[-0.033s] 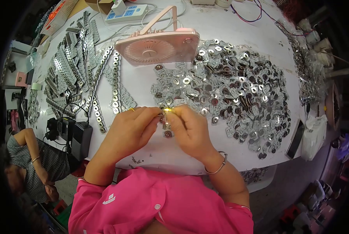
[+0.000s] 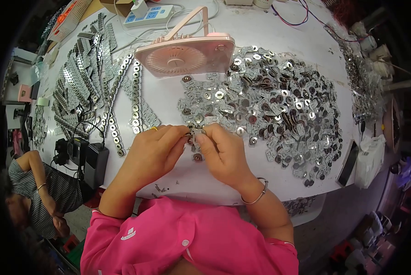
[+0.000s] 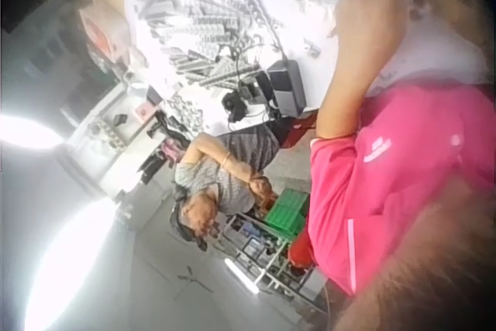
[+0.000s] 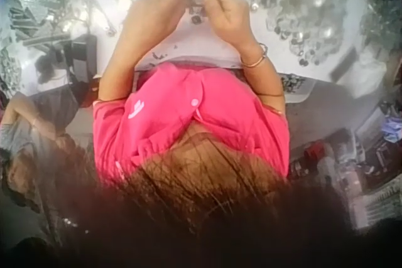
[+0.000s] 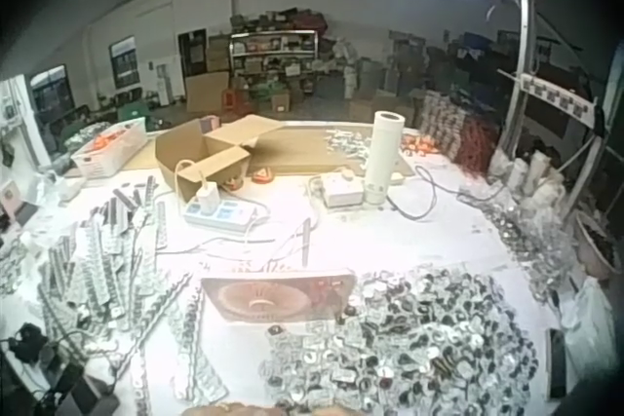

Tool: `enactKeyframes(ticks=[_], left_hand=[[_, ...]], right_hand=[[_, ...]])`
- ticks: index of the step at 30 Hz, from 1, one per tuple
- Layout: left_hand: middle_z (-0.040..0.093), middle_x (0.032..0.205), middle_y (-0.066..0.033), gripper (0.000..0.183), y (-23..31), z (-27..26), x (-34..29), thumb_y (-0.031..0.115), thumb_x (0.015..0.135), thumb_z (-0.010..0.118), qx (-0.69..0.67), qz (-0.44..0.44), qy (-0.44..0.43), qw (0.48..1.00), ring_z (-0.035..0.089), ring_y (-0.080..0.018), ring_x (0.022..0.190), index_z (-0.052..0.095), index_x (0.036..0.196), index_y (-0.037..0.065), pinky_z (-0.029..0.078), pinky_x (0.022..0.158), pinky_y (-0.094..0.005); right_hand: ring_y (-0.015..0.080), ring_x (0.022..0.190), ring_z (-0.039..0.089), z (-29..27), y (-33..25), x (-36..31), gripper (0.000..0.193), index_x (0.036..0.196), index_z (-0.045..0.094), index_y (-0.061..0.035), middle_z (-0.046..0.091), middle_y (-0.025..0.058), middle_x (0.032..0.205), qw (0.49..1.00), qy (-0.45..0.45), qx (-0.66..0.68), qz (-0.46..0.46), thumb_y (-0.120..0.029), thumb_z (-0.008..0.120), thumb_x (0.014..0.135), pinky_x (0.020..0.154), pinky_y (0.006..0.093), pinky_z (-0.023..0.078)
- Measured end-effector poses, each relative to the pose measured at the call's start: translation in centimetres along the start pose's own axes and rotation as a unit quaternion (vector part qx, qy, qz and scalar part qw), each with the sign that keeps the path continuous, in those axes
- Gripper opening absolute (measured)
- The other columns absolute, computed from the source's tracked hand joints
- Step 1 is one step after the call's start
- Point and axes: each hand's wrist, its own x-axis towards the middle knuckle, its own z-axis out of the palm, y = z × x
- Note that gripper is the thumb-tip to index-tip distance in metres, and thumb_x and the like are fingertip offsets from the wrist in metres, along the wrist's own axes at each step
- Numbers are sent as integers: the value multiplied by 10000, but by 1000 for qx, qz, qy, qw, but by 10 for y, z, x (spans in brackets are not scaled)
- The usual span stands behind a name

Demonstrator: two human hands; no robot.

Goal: The person assembles small metal circles onto a metal strip by hand.

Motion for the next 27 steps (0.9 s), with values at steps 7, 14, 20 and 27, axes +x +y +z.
enactKeyframes(ticks=[7,14,20,27], left_hand=[[606,740,-105,201,1,4,3,25,811,653,8,1,51,999,607,-292,625,582,999,34,481,559,-376],[600,752,-58,258,5,7,3,31,754,669,74,65,23,995,621,-230,644,595,1000,59,470,538,-335],[612,827,-102,264,9,10,6,123,820,653,27,-57,-48,997,629,-318,708,558,1051,38,497,599,-402],[594,1025,-204,289,-16,24,8,50,859,579,-8,-97,-63,993,610,-423,828,503,1136,21,495,700,-486]], right_hand=[[35,495,415,0,1,0,221,829,540,-17,486,-19,570,993,1,93,79,-179,549,979,459,236,351],[17,454,446,1,-3,2,241,815,549,-20,503,-32,574,982,59,148,103,-186,544,989,408,202,348],[60,481,481,-22,0,11,174,823,583,-25,525,-7,586,987,148,-33,50,-151,623,935,450,218,383],[221,681,581,-53,-18,8,119,845,623,-10,600,109,786,987,67,-144,15,-120,620,892,615,348,455]])
